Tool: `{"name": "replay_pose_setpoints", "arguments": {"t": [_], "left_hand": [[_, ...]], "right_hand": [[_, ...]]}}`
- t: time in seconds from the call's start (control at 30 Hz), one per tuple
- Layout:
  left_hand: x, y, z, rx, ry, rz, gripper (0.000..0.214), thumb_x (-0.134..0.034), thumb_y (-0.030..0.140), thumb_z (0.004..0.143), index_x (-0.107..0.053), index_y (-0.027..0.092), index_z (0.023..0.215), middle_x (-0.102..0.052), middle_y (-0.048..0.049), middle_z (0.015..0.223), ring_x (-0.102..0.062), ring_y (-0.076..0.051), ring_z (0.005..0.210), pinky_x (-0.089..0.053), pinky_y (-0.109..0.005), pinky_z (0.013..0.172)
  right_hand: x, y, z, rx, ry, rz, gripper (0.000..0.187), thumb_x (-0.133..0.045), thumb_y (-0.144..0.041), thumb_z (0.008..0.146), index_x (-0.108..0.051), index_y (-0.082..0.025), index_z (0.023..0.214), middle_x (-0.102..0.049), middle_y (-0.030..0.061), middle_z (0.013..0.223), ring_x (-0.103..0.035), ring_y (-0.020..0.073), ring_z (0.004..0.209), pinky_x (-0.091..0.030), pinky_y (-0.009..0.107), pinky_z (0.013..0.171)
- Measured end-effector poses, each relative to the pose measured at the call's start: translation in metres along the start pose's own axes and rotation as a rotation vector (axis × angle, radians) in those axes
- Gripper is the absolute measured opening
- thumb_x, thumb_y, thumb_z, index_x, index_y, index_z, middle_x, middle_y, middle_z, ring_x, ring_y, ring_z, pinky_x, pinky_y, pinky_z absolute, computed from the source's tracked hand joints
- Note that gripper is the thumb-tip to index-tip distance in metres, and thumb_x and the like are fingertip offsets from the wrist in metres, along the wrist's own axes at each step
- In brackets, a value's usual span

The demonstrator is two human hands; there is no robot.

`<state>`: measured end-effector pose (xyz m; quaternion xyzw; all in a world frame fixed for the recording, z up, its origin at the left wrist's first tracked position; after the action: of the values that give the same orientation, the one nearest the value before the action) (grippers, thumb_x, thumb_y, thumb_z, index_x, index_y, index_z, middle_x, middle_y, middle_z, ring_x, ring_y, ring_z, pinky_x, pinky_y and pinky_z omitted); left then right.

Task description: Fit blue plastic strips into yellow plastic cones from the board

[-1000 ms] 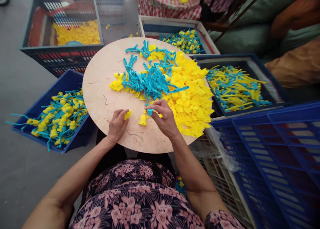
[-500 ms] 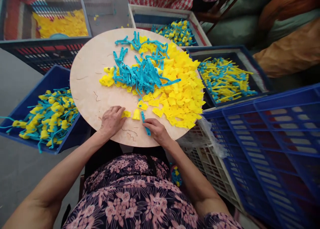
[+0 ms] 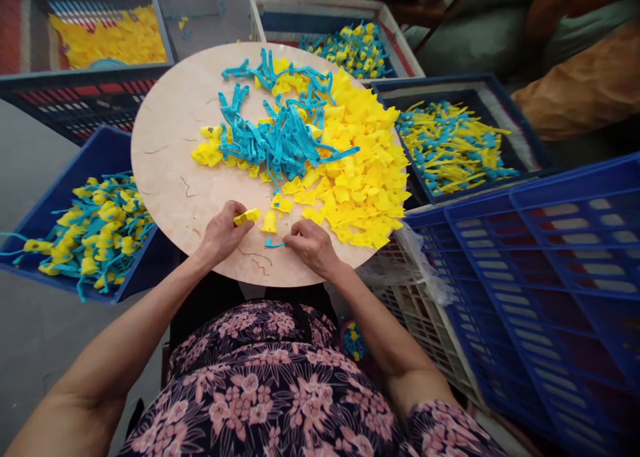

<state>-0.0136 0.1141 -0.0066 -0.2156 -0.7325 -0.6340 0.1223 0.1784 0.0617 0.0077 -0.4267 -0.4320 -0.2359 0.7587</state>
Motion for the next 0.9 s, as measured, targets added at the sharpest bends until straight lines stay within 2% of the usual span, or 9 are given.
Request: {"name": "replay_pose_setpoints", "arguments": {"t": [0.1, 0.17, 0.23, 0.33, 0.47, 0.6, 0.7, 0.8, 0.9], "left_hand": [[-0.017, -0.008, -0.012, 0.182, -0.111, -0.639, 0.030, -0.072, 0.033, 0.074, -0.062, 0.017, 0.098, -0.070, -0.0037, 0.079, -0.067, -0.019, 0.076, -0.051, -0.035, 0.077], [-0.027, -0.010, -0.021, 0.308, -0.143, -0.893, 0.027, -0.074, 0.030, 0.071, -0.066, 0.015, 0.092, -0.073, -0.0063, 0.082, -0.069, -0.019, 0.081, -0.052, -0.034, 0.079], [-0.032, -0.010, -0.027, 0.373, -0.127, -1.029, 0.020, -0.074, 0.024, 0.068, -0.067, 0.014, 0.085, -0.074, -0.0068, 0.086, -0.070, -0.019, 0.084, -0.053, -0.033, 0.081], [-0.031, -0.009, -0.032, 0.373, -0.068, -1.121, 0.016, -0.073, 0.019, 0.067, -0.067, 0.015, 0.082, -0.072, -0.0030, 0.081, -0.069, -0.017, 0.078, -0.055, -0.034, 0.079], [-0.027, -0.013, -0.037, 0.370, 0.016, -1.131, 0.025, -0.073, 0.016, 0.066, -0.070, 0.015, 0.091, -0.068, 0.0004, 0.073, -0.066, -0.013, 0.070, -0.053, -0.030, 0.077], [-0.028, -0.015, -0.043, 0.362, 0.066, -1.135, 0.024, -0.071, 0.019, 0.069, -0.070, 0.015, 0.093, -0.070, -0.0015, 0.079, -0.066, -0.013, 0.076, -0.050, -0.029, 0.081], [-0.031, -0.011, -0.047, 0.321, 0.057, -1.181, 0.025, -0.070, 0.021, 0.069, -0.070, 0.017, 0.094, -0.071, -0.0013, 0.083, -0.067, -0.015, 0.082, -0.049, -0.032, 0.087], [-0.034, -0.006, -0.049, 0.281, 0.002, -1.240, 0.028, -0.066, 0.029, 0.073, -0.068, 0.018, 0.098, -0.073, -0.0034, 0.091, -0.067, -0.018, 0.092, -0.049, -0.035, 0.091], [-0.034, -0.009, -0.050, 0.270, -0.026, -1.206, 0.033, -0.060, 0.042, 0.081, -0.064, 0.018, 0.103, -0.074, -0.0079, 0.099, -0.067, -0.024, 0.101, -0.049, -0.040, 0.093]], "right_hand": [[0.014, -0.010, 0.003, -0.088, 0.094, 0.163, 0.018, -0.048, -0.029, 0.096, -0.063, -0.023, 0.088, -0.065, 0.0076, 0.095, -0.058, 0.0213, 0.091, -0.046, 0.036, 0.082], [0.015, -0.016, 0.005, -0.201, 0.086, 0.315, 0.017, -0.044, -0.031, 0.097, -0.059, -0.023, 0.097, -0.066, 0.0053, 0.087, -0.061, 0.0191, 0.083, -0.048, 0.032, 0.076], [0.008, -0.024, 0.008, -0.300, 0.040, 0.425, 0.020, -0.040, -0.033, 0.099, -0.056, -0.022, 0.104, -0.065, 0.0018, 0.078, -0.061, 0.0166, 0.071, -0.047, 0.028, 0.069], [-0.002, -0.037, 0.014, -0.349, 0.016, 0.514, 0.027, -0.039, -0.036, 0.098, -0.060, -0.021, 0.103, -0.066, 0.0039, 0.086, -0.062, 0.0170, 0.075, -0.047, 0.028, 0.071], [-0.009, -0.036, 0.017, -0.433, 0.084, 0.634, 0.031, -0.042, -0.041, 0.097, -0.065, -0.020, 0.095, -0.067, 0.0039, 0.086, -0.063, 0.0176, 0.080, -0.048, 0.028, 0.073], [-0.013, -0.040, 0.018, -0.438, 0.130, 0.734, 0.032, -0.045, -0.044, 0.096, -0.068, -0.022, 0.094, -0.069, 0.0042, 0.093, -0.064, 0.0185, 0.089, -0.050, 0.030, 0.081], [-0.016, -0.042, 0.020, -0.428, 0.128, 0.735, 0.029, -0.047, -0.043, 0.095, -0.066, -0.022, 0.097, -0.070, 0.0056, 0.100, -0.064, 0.0199, 0.098, -0.049, 0.033, 0.088], [-0.022, -0.039, 0.022, -0.438, 0.091, 0.717, 0.025, -0.053, -0.042, 0.091, -0.064, -0.020, 0.095, -0.068, 0.0047, 0.094, -0.063, 0.0180, 0.089, -0.049, 0.030, 0.081], [-0.030, -0.036, 0.024, -0.441, 0.019, 0.747, 0.026, -0.055, -0.044, 0.090, -0.062, -0.020, 0.096, -0.066, 0.0018, 0.087, -0.060, 0.0148, 0.079, -0.047, 0.026, 0.071]]}}
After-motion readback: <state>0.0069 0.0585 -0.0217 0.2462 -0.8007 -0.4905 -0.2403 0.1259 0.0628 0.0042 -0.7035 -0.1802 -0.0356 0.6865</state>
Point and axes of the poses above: each hand's wrist, its own z-axis towards the middle knuckle, its own x-axis out of the back of the hand, y = z × x, the point moved 8 cm from there along z, towards the middle knuckle
